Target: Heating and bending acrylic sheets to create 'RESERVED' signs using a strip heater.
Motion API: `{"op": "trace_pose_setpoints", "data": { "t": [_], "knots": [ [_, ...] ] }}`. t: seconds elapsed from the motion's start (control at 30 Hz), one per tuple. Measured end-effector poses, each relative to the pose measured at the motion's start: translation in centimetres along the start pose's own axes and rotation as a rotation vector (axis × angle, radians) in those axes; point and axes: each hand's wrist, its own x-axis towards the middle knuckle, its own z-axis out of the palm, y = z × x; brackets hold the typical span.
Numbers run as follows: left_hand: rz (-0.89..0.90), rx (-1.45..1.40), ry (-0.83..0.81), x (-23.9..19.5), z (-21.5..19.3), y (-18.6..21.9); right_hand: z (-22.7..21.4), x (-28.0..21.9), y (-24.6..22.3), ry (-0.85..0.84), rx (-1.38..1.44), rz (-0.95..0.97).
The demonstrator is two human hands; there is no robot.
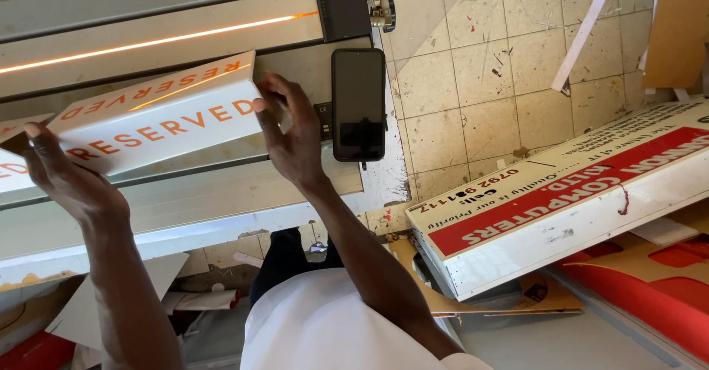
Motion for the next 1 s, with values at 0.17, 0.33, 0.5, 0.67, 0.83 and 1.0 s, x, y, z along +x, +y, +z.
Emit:
{"op": "trace_pose_setpoints", "data": {
  "t": [0.17, 0.33, 0.5, 0.67, 0.83, 1.0],
  "knots": [
    [0.257, 0.087, -0.104, -1.7, 0.6, 1.8, -1.8, -1.0, 0.2, -0.056, 0.033, -0.011],
    [0.233, 0.146, -0.06, -1.0, 0.1, 0.3, -2.3, -0.9, 0.6, -0.244, 0.08, 0.022],
    [0.142, 0.12, -0.043, -1.0, 0.0, 0.6, -3.0, -2.7, 1.0, -0.31, 0.052, 0.087],
    [0.086, 0.096, -0.028, -0.5, -0.4, -0.3, -3.8, -3.3, 1.8, -0.299, 0.058, 0.023],
    [0.037, 0.094, -0.013, -0.5, -0.4, 0.0, -3.9, -3.2, 1.3, -0.289, -0.007, 0.001],
    [0.003, 0.034, -0.011, -0.2, -0.7, -0.4, -3.7, -3.0, 1.5, -0.295, -0.035, -0.041]
  ]
}}
